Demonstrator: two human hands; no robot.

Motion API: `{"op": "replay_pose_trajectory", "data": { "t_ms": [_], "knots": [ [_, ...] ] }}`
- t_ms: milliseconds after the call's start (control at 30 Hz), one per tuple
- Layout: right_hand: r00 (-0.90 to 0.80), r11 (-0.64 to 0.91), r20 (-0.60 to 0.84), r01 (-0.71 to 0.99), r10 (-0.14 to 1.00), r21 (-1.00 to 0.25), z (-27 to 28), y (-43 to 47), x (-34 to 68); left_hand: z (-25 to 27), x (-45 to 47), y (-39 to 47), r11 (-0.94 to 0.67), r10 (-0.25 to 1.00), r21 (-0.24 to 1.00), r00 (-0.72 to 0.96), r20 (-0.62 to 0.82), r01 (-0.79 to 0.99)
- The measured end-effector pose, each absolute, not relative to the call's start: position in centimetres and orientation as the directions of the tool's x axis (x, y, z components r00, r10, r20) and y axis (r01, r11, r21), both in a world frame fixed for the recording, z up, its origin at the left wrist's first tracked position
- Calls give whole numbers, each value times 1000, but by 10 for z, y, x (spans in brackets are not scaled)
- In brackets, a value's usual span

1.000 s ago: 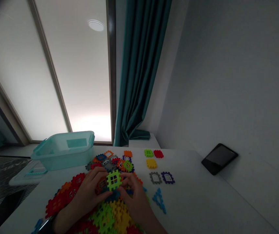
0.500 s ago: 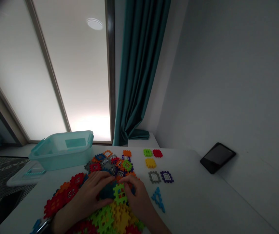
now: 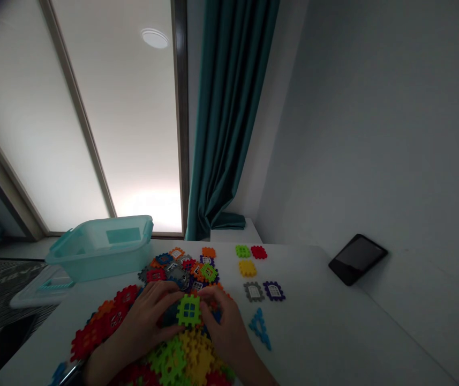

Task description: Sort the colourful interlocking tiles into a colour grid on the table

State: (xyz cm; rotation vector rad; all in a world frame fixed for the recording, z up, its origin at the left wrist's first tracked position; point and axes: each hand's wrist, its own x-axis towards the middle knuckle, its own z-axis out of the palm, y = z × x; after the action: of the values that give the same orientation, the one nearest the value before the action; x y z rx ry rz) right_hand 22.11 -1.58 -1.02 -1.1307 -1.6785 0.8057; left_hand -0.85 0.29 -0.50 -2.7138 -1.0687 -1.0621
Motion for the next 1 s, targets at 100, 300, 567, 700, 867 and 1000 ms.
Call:
{"op": "replay_pose_trajectory", "data": {
  "t_ms": [100, 300, 567, 700, 867, 1000],
  "knots": [
    [-230, 554, 507, 424, 831, -716, -6, -18, 225, -9, -12, 6, -740, 626, 298, 456, 633, 603],
    [-384, 735, 653, 533, 652, -420, -10, -18, 230, -9, -14, 6, -704, 695, 455, 399, 598, 545],
    [-336, 728, 661, 467, 671, -502, -11, -18, 229, 8, -10, 1, -640, 755, 647, 495, 429, 416],
    [-217, 488, 437, 375, 873, -788, -6, -18, 222, 13, -9, 1, -606, 767, 707, 504, 396, 365],
    [-221, 211, 159, 234, 962, -949, -9, -14, 219, 14, -8, 1, -537, 796, 779, 501, 341, 324],
    [-197, 212, 162, 263, 967, -941, -7, -15, 220, 14, -6, 0, -520, 805, 787, 498, 321, 333]
  ]
}}
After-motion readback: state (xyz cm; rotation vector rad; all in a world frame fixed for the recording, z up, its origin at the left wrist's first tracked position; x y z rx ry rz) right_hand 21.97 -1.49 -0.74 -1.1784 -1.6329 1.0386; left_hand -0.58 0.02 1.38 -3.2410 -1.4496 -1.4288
